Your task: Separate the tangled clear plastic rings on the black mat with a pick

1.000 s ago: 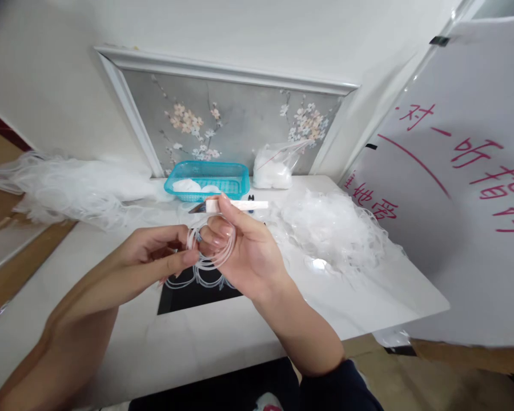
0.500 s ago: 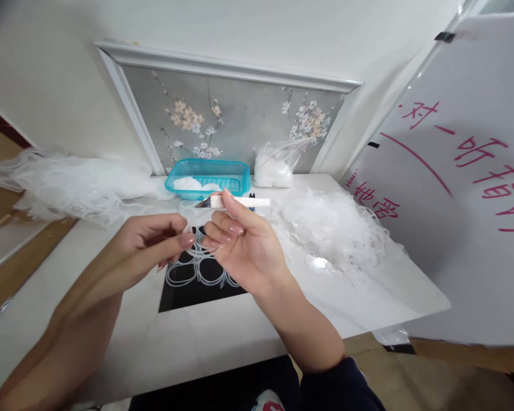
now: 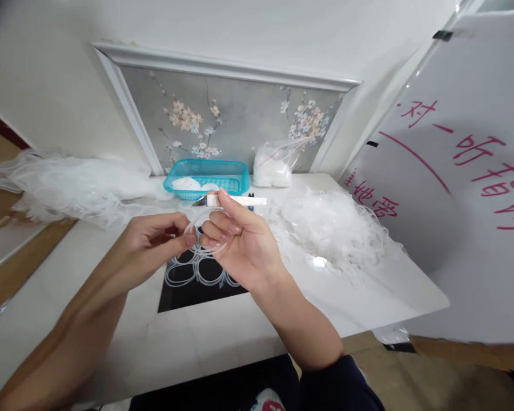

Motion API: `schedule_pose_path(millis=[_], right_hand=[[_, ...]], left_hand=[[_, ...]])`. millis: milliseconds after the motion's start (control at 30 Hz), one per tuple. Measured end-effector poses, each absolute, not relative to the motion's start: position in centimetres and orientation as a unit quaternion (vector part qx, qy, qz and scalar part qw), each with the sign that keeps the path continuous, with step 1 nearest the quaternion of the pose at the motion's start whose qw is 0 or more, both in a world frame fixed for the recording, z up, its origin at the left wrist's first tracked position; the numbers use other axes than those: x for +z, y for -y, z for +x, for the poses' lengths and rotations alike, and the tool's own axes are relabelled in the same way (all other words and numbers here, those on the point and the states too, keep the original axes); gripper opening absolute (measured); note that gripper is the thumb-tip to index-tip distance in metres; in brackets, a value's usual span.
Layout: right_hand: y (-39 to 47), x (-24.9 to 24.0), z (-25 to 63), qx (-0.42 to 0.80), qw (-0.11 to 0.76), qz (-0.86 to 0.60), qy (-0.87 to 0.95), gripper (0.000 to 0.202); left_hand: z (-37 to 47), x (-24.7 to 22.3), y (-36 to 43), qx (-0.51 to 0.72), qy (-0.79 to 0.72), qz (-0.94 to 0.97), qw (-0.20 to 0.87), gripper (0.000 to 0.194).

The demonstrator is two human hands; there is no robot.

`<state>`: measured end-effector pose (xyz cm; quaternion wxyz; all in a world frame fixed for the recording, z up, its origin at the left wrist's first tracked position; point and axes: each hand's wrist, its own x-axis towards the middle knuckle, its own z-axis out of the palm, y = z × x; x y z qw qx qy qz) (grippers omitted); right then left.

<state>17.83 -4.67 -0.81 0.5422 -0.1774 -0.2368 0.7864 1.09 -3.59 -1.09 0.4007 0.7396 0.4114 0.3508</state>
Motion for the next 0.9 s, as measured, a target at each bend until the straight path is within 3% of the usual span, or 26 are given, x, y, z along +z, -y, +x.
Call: schedule_pose_path(millis=[467, 667, 900], right_hand=[[4.0, -1.4, 17.8, 0.783, 0.547, -0.176, 0.238, 0.015], [4.1, -1.9, 17.1, 0.808, 0.523, -0.163, 0.218, 0.015], [3.8, -2.8, 16.2, 0.841, 0.487, -0.173, 0.159, 0.019]], left_hand=[[0.3, -1.9, 2.7, 0.434, -0.335, 0.681, 0.486, 0.008], [0.1, -1.7, 2.6, 0.398, -0.25, 0.712, 0.522, 0.017], [0.7, -1.5, 3.9, 0.451, -0.288, 0.753, 0.383, 0.025]])
